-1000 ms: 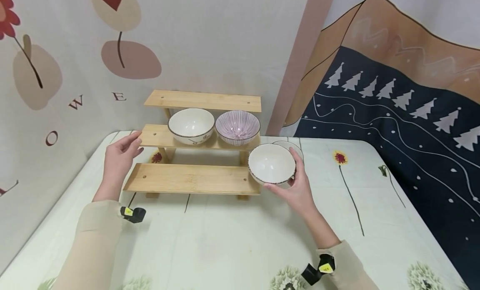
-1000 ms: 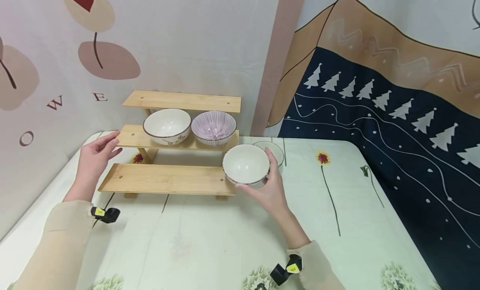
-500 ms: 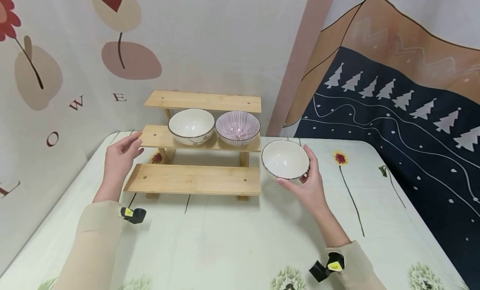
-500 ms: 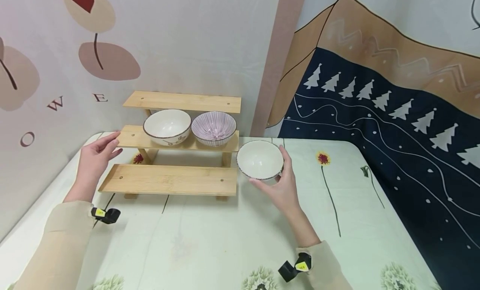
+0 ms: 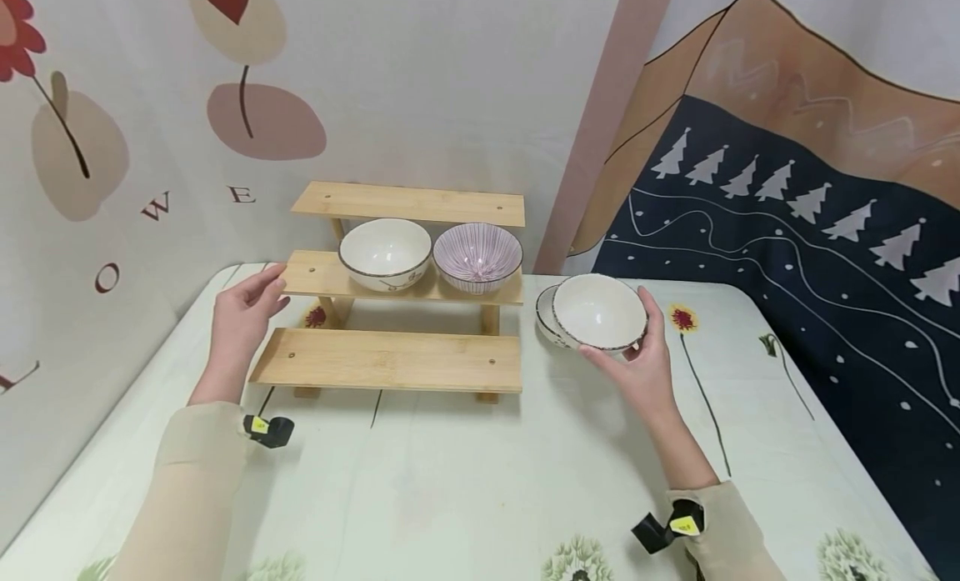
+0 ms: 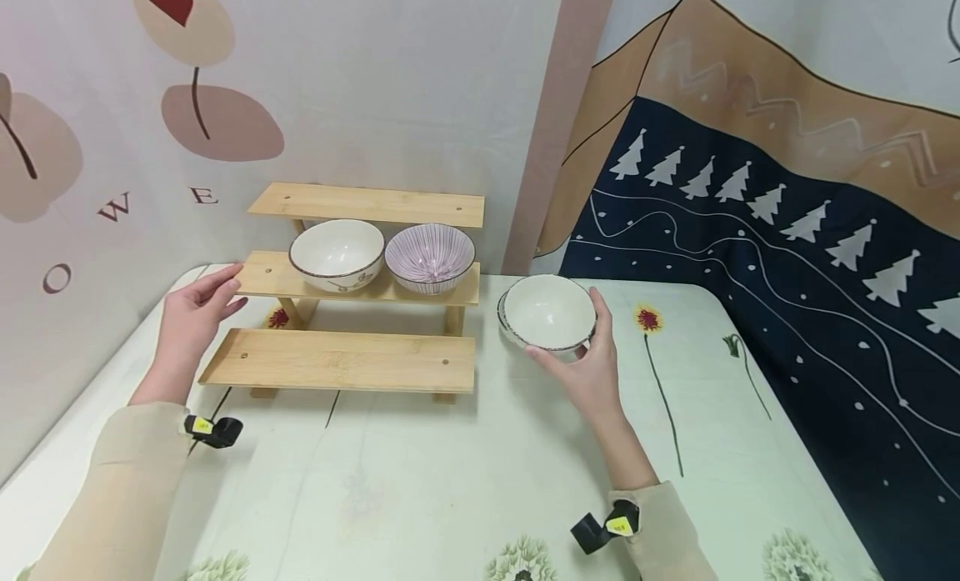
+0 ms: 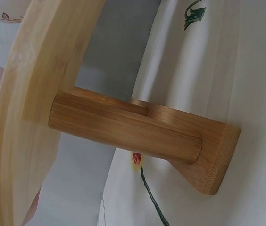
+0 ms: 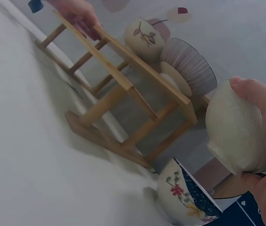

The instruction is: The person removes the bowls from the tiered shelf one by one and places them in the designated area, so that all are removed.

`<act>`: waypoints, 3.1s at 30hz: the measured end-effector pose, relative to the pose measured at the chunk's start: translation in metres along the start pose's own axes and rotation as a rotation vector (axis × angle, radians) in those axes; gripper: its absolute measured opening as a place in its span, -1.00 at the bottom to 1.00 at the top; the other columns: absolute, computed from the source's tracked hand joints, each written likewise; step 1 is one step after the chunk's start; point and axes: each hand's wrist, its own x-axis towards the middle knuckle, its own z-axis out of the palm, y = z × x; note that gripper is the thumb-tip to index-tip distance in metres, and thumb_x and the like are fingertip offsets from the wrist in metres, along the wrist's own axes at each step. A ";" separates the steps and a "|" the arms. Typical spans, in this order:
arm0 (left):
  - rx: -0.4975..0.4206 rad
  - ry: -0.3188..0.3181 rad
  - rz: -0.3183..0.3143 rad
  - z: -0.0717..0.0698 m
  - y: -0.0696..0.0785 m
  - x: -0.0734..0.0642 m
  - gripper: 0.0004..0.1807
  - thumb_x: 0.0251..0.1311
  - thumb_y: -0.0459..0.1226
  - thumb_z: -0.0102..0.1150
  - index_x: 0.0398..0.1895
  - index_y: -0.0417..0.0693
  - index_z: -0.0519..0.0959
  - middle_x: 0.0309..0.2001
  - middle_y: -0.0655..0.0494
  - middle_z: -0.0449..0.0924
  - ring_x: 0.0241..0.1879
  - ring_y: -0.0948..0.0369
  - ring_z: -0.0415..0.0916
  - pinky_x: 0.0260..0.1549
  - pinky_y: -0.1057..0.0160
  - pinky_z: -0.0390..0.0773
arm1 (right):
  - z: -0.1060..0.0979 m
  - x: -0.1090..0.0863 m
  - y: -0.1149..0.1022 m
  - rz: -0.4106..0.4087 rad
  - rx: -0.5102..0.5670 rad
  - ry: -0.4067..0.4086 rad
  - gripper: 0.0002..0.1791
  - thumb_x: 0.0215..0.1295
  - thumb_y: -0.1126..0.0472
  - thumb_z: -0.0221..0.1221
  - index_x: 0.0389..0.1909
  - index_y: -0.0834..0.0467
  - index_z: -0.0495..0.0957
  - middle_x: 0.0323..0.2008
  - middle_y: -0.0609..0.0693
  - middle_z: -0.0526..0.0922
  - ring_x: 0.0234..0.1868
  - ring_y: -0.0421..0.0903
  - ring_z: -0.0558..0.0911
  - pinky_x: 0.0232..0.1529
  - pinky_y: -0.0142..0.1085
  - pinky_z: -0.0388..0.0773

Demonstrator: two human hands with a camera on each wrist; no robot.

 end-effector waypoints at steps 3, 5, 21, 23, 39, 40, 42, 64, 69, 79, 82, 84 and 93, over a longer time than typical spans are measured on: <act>-0.008 -0.003 -0.001 0.000 0.000 0.001 -0.44 0.51 -0.07 -0.06 0.43 -0.17 0.34 0.49 -0.08 0.27 0.29 0.30 0.50 0.02 0.66 0.58 | -0.004 0.002 0.000 0.010 0.001 0.024 0.17 0.04 0.45 0.43 0.58 0.01 -0.07 0.49 -0.02 0.19 0.29 -0.14 0.32 0.04 -0.77 0.49; -0.013 -0.005 0.000 0.000 0.000 0.001 -0.44 0.51 -0.07 -0.06 0.43 -0.17 0.34 0.49 -0.08 0.27 0.28 0.33 0.50 0.01 0.67 0.58 | -0.006 0.004 0.001 0.020 0.004 0.036 0.17 0.05 0.44 0.42 0.58 0.00 -0.07 0.48 -0.02 0.19 0.29 -0.15 0.32 0.05 -0.78 0.48; -0.007 0.001 -0.001 0.000 0.001 0.000 -0.45 0.51 -0.07 -0.07 0.43 -0.18 0.34 0.47 -0.11 0.29 0.29 0.29 0.50 0.01 0.68 0.58 | -0.016 0.013 0.012 0.037 0.017 0.100 0.15 0.09 0.44 0.40 0.58 -0.01 -0.09 0.50 0.02 0.16 0.35 -0.16 0.29 0.07 -0.80 0.45; -0.007 0.003 0.001 0.000 0.000 0.000 -0.45 0.51 -0.08 -0.06 0.43 -0.18 0.34 0.47 -0.11 0.29 0.28 0.31 0.50 0.00 0.68 0.58 | -0.017 0.014 0.014 0.040 0.037 0.110 0.14 0.08 0.45 0.39 0.58 0.03 -0.09 0.49 0.04 0.17 0.34 -0.16 0.29 0.06 -0.79 0.47; -0.037 0.002 0.002 0.000 0.000 0.000 -0.45 0.50 -0.09 -0.04 0.42 -0.20 0.35 0.47 -0.09 0.30 0.24 0.40 0.51 0.02 0.65 0.58 | -0.023 0.023 0.029 0.092 0.024 0.168 0.15 0.11 0.36 0.41 0.59 0.02 -0.14 0.53 0.01 0.12 0.46 -0.09 0.23 0.53 -0.14 0.38; -0.036 0.002 0.002 0.000 0.000 0.000 -0.45 0.50 -0.10 -0.04 0.42 -0.20 0.35 0.47 -0.10 0.30 0.25 0.39 0.51 0.02 0.64 0.58 | -0.023 0.023 0.030 0.092 0.032 0.171 0.16 0.11 0.37 0.41 0.59 0.03 -0.14 0.53 0.02 0.12 0.47 -0.09 0.22 0.54 -0.08 0.35; -0.032 0.003 0.001 0.000 0.000 0.000 -0.45 0.50 -0.10 -0.04 0.42 -0.20 0.35 0.47 -0.10 0.30 0.26 0.38 0.51 0.03 0.64 0.58 | -0.024 0.024 0.033 0.096 0.041 0.180 0.16 0.11 0.37 0.41 0.59 0.03 -0.15 0.54 0.02 0.10 0.47 -0.09 0.21 0.56 -0.05 0.33; 0.010 0.009 -0.005 0.000 0.001 -0.001 -0.46 0.52 -0.07 -0.09 0.43 -0.14 0.34 0.45 -0.17 0.31 0.23 0.32 0.54 0.02 0.62 0.61 | -0.028 0.032 0.048 0.112 0.026 0.278 0.16 0.07 0.33 0.43 0.57 0.11 -0.13 0.55 0.10 0.11 0.51 -0.03 0.19 0.60 -0.08 0.22; 0.008 0.004 -0.005 -0.001 0.001 -0.001 -0.45 0.51 -0.06 -0.08 0.43 -0.14 0.34 0.45 -0.17 0.31 0.17 0.42 0.57 0.01 0.63 0.61 | -0.029 0.034 0.050 0.128 0.027 0.283 0.16 0.09 0.33 0.42 0.58 0.08 -0.15 0.56 0.10 0.07 0.54 -0.01 0.15 0.64 -0.13 0.15; 0.012 0.004 -0.004 0.000 0.002 -0.001 -0.45 0.52 -0.07 -0.09 0.43 -0.15 0.34 0.45 -0.17 0.30 0.24 0.30 0.54 0.01 0.64 0.60 | -0.030 0.035 0.058 0.176 0.033 0.299 0.15 0.11 0.29 0.42 0.58 0.10 -0.16 0.58 0.11 0.02 0.56 -0.02 0.11 0.66 -0.20 0.08; 0.017 0.003 -0.007 0.000 0.002 -0.001 -0.46 0.52 -0.06 -0.10 0.44 -0.13 0.34 0.46 -0.17 0.30 0.26 0.26 0.53 0.01 0.64 0.60 | -0.030 0.037 0.062 0.191 0.025 0.304 0.16 0.10 0.28 0.43 0.57 0.13 -0.15 0.58 0.11 0.02 0.56 -0.02 0.11 0.66 -0.23 0.10; 0.014 0.001 -0.011 0.000 0.002 -0.001 -0.45 0.52 -0.06 -0.10 0.44 -0.13 0.33 0.46 -0.17 0.29 0.26 0.26 0.53 0.01 0.64 0.60 | -0.031 0.038 0.064 0.204 0.024 0.302 0.16 0.10 0.28 0.43 0.57 0.13 -0.16 0.58 0.10 0.01 0.56 -0.02 0.11 0.66 -0.23 0.09; 0.006 0.002 -0.003 0.001 0.005 -0.003 -0.45 0.52 -0.07 -0.09 0.43 -0.18 0.34 0.45 -0.18 0.30 0.24 0.30 0.54 0.00 0.65 0.60 | -0.032 0.040 0.072 0.249 0.025 0.306 0.13 0.13 0.27 0.42 0.56 0.13 -0.15 0.56 0.11 0.06 0.54 -0.02 0.15 0.64 -0.24 0.11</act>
